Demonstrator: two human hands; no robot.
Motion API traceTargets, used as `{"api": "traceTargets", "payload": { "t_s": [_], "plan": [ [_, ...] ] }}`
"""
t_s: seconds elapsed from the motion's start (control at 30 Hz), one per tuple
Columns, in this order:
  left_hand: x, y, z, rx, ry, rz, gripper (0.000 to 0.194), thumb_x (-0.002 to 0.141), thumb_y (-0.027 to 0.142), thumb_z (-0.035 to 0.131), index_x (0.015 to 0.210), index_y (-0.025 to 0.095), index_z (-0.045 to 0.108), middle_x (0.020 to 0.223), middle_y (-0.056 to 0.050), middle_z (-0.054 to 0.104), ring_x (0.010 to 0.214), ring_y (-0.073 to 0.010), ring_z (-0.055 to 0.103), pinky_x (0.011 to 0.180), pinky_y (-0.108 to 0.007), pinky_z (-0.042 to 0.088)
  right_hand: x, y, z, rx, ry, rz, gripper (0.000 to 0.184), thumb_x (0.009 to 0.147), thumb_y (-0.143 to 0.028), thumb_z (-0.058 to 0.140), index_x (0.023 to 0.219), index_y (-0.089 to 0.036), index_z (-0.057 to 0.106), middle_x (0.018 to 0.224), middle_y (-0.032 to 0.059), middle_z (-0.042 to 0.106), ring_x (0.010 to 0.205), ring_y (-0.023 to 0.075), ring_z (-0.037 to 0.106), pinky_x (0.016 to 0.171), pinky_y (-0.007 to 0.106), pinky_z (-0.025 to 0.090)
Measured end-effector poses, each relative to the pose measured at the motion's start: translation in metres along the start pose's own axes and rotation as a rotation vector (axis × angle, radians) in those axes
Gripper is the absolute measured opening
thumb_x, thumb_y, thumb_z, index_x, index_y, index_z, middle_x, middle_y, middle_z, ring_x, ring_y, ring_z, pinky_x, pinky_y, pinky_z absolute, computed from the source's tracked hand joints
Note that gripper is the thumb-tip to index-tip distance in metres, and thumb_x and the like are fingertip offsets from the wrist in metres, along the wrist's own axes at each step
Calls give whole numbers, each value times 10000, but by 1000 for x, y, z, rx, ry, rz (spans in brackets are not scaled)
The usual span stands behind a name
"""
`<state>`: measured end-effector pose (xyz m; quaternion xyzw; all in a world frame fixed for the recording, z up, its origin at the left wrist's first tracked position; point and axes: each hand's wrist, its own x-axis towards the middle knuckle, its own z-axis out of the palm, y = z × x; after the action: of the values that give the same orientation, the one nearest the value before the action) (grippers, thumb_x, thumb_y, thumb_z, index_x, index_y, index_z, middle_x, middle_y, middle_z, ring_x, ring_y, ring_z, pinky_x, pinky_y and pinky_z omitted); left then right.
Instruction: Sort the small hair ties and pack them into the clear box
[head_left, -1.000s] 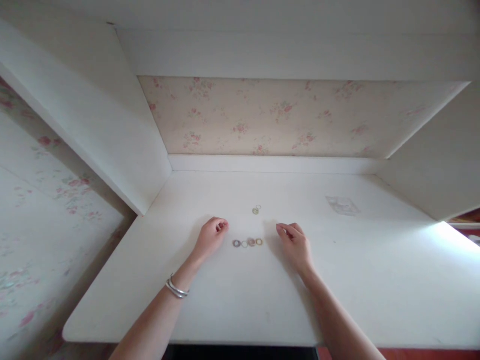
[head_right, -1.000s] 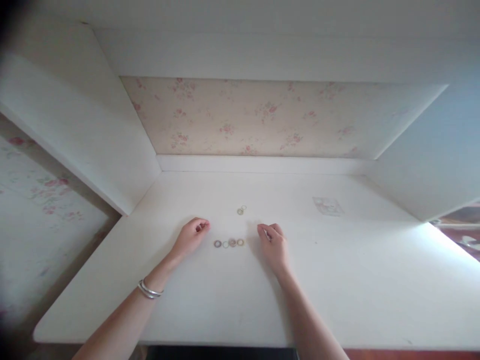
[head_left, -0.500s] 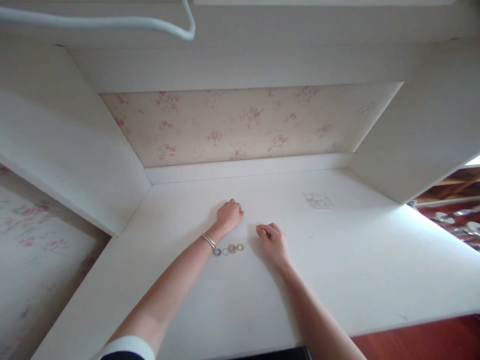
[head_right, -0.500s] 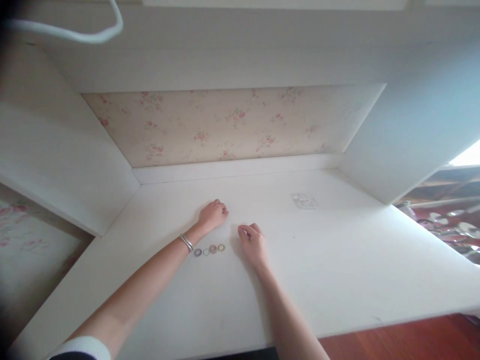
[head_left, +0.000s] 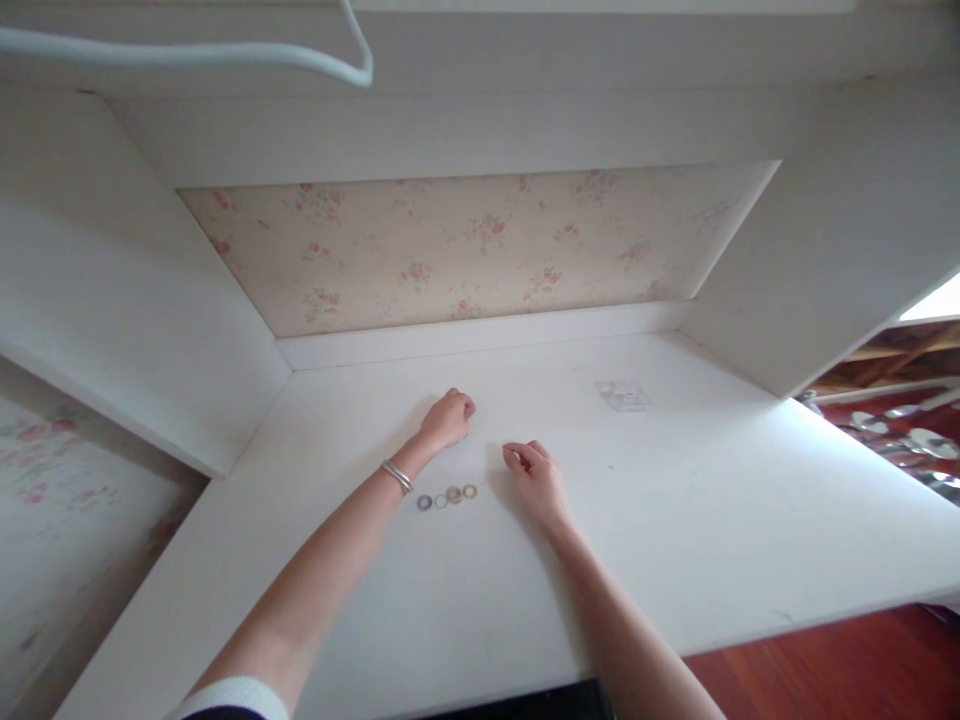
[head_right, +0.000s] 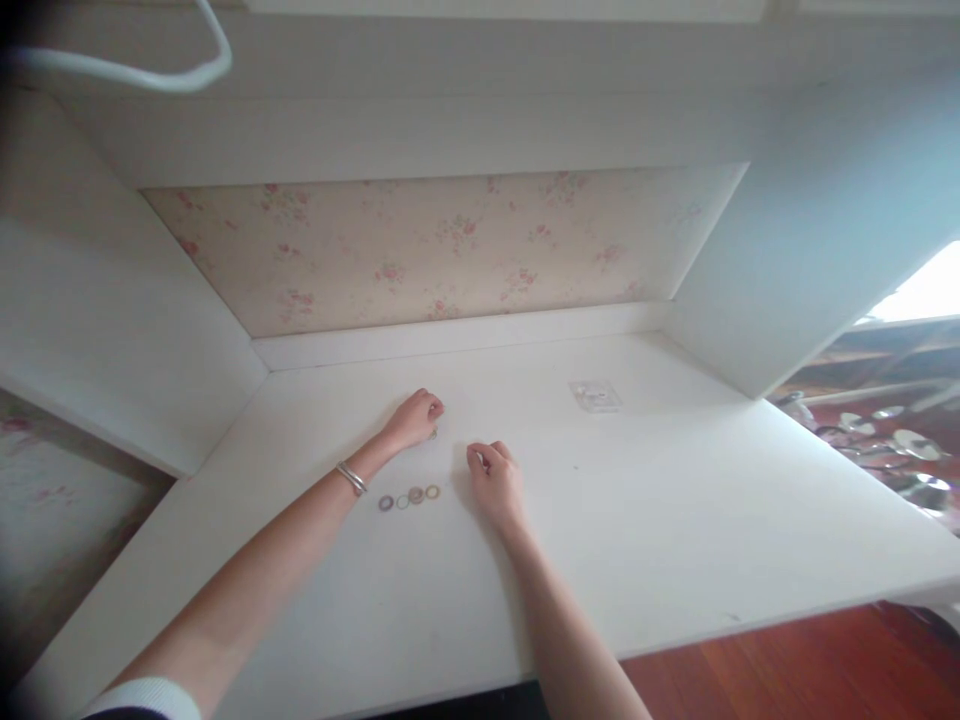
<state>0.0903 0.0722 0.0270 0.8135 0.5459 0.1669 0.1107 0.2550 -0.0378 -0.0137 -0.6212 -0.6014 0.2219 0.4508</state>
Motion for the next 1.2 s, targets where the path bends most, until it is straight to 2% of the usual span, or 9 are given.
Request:
{"api": "traceTargets", "payload": {
  "t_s": [0.13,0.27,0.4,0.53,0.67,0.9,1.07,1.2],
  "plan": [
    [-29,-13,-23,-64,78,30,180,892,223,451,884,173,623,950,-45,587,905,-148,584,836,-254,444,0,2,1,-1,-12,6,308,844,-406,447,883,-225,693,746,7,549,653,131,514,637,248,395],
    [-80,-25,-38,-174,144,85,163,897,246,458,853,180,600,897,-25,565,799,-132,579,770,-256,457,0,2,2,-20,-44,1,318,847,-420,440,911,-232,687,787,13,571,682,136,531,655,254,401],
    [-132,-27,-38,-175,86,75,184,923,263,416,887,197,584,911,-26,561,774,-126,570,734,-249,460,-1,2,2,-69,-68,-8,322,848,-420,429,908,-237,687,793,14,577,692,139,543,670,261,405],
    [-165,-25,-30,-159,34,119,180,931,230,404,914,208,582,907,-20,569,805,-127,576,748,-246,459,-2,2,3,-108,-62,-19,339,840,-429,423,902,-232,692,777,19,580,689,148,545,665,268,407],
    [-177,-27,-25,-94,52,142,198,934,222,398,921,208,595,889,-23,574,800,-133,574,741,-254,462,-3,1,3,-129,-73,-26,356,843,-447,418,907,-230,692,753,17,574,675,148,539,654,267,402],
    [-179,-32,-23,-11,13,171,209,935,216,390,936,200,598,886,-26,574,778,-135,572,730,-262,469,-4,-1,4,-131,-73,-4,370,836,-456,423,899,-209,691,768,22,582,648,141,534,645,265,406],
    [-180,-36,-21,-58,21,148,228,940,234,381,988,218,604,919,-26,580,803,-135,584,750,-266,477,-6,-3,5,-176,-102,-22,367,850,-438,409,971,-212,672,766,19,577,628,138,530,635,266,408],
    [-180,-39,-20,-160,52,87,247,947,248,360,1024,228,594,962,-28,578,817,-127,588,773,-260,485,-2,-11,13,-330,-212,-100,325,874,-375,405,1091,-259,618,879,24,607,715,143,566,713,284,392]
  ]
}}
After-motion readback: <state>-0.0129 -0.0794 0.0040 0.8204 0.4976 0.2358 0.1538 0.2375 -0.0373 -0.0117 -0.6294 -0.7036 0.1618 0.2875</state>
